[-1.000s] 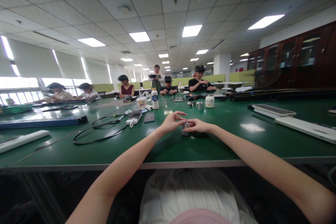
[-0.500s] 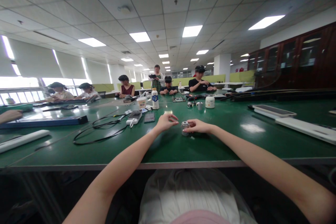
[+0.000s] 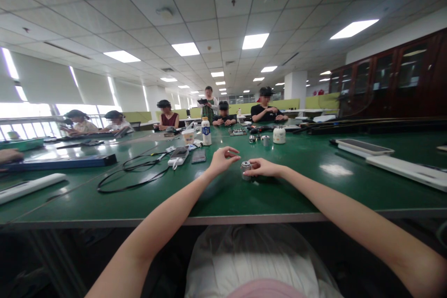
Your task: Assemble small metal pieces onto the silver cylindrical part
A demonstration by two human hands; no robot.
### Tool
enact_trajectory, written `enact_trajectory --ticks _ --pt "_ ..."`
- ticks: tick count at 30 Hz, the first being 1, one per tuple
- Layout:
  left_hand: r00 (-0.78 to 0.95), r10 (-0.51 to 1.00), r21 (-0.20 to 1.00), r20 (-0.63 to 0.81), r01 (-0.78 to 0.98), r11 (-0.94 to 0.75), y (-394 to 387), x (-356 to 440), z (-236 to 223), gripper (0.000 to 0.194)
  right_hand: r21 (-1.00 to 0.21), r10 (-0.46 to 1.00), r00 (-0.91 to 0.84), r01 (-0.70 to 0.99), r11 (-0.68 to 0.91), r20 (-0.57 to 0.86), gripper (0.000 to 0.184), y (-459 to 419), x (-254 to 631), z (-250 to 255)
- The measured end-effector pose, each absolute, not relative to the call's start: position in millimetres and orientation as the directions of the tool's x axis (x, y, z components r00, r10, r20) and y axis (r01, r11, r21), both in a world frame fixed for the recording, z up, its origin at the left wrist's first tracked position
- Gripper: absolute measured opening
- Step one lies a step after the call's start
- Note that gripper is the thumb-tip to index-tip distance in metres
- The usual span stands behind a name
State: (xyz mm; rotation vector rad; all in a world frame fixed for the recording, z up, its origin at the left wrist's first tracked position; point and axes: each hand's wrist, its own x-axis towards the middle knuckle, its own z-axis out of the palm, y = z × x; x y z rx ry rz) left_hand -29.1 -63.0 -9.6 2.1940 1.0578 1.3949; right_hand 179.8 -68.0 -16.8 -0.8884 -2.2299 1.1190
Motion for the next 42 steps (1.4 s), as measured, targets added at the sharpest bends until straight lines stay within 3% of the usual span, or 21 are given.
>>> enact_trajectory --ticks 4,13,24,30,38,42 --pt "0.315 0.682 0.641 0.660 0.238 -0.730 -76 -12 -2 0.030 -0.816 0.729 -0.669 0.336 0.470 0.145 0.054 -69 179 -16" --pt "0.363 0.693 0.680 0.623 0.187 -0.709 -83 -3 -5 0.030 -0.812 0.723 -0.672 0.329 0.483 0.158 0.063 -70 179 -16" --pt "0.386 0.694 0.716 0.608 0.112 -0.689 -80 -9 -3 0.040 -0.813 0.727 -0.672 0.340 0.473 0.143 0.051 -73 179 -13" --pt "0.411 0.701 0.751 0.582 0.057 -0.657 -85 -5 -3 0.044 -0.813 0.727 -0.670 0.334 0.478 0.152 0.062 -72 179 -14" --pt "0.236 0.676 0.679 0.698 0.080 -0.729 -71 -6 -1 0.031 -0.817 0.726 -0.671 0.330 0.474 0.151 0.053 -69 179 -17" --pt "0.323 0.751 0.723 0.576 0.227 -0.653 -50 -31 -15 0.035 -0.824 0.734 -0.664 0.332 0.458 0.141 0.052 -70 179 -16"
